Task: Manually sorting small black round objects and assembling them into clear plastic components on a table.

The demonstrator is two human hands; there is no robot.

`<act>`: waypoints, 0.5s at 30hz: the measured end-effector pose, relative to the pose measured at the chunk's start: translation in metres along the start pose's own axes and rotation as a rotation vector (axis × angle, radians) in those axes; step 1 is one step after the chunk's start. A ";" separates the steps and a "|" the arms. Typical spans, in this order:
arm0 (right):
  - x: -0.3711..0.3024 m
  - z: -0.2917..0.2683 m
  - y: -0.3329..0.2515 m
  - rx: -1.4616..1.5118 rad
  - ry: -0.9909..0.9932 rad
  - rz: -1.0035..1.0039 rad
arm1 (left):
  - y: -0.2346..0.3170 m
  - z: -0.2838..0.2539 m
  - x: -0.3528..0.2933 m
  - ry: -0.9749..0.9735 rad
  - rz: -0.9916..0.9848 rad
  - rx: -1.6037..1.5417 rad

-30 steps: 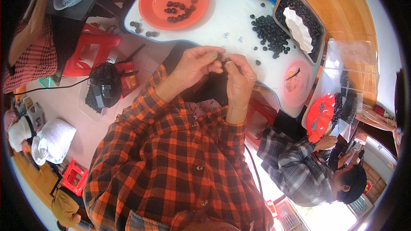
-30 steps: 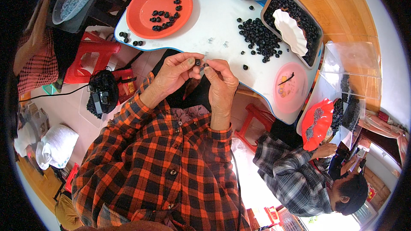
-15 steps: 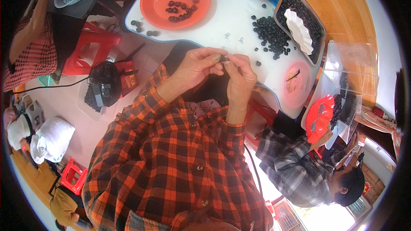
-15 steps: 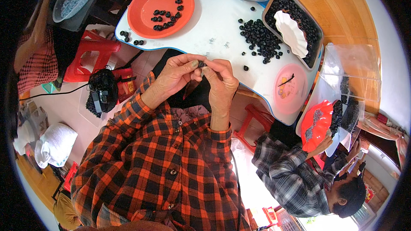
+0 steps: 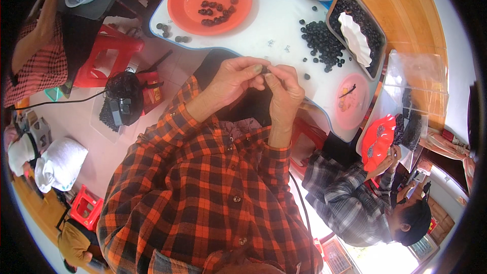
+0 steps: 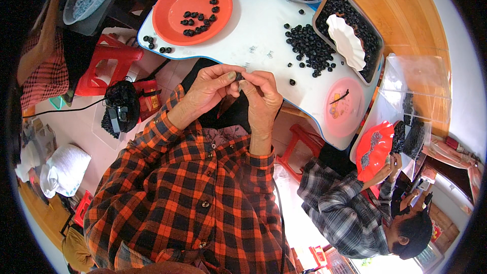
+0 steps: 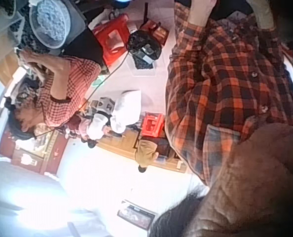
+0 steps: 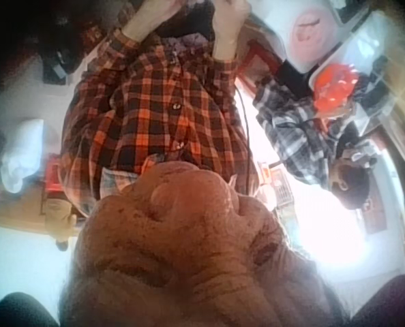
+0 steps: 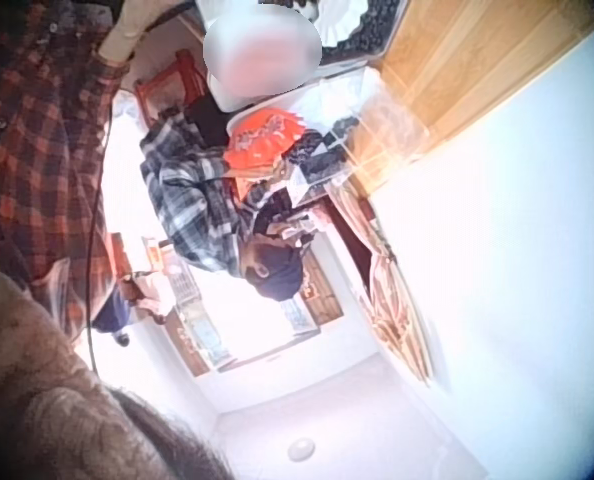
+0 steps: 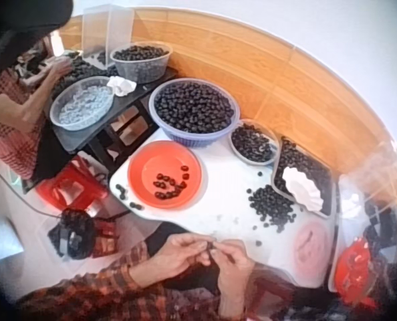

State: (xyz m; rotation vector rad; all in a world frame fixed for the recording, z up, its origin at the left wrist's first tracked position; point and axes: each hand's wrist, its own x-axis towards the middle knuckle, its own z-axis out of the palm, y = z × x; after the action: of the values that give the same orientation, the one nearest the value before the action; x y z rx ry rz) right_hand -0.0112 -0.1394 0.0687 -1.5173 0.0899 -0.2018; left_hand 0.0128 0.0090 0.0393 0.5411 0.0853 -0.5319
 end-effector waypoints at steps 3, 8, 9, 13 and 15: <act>0.001 0.002 -0.005 -0.092 -0.009 -0.033 | 0.000 0.000 -0.001 -0.005 0.014 0.029; 0.001 0.004 -0.008 -0.230 -0.020 -0.109 | 0.004 0.006 -0.004 0.052 0.023 0.136; 0.001 0.004 -0.007 -0.251 -0.024 -0.131 | 0.004 0.006 -0.004 0.052 0.022 0.136; 0.000 0.007 -0.006 -0.295 -0.025 -0.171 | 0.006 0.007 -0.006 0.089 0.020 0.197; 0.000 0.008 -0.005 -0.345 -0.027 -0.200 | 0.006 0.007 -0.007 0.117 0.008 0.236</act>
State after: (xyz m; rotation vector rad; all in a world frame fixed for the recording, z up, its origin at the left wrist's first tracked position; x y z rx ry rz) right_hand -0.0099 -0.1319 0.0737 -1.8732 -0.0525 -0.3389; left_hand 0.0097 0.0134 0.0496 0.8024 0.1327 -0.5047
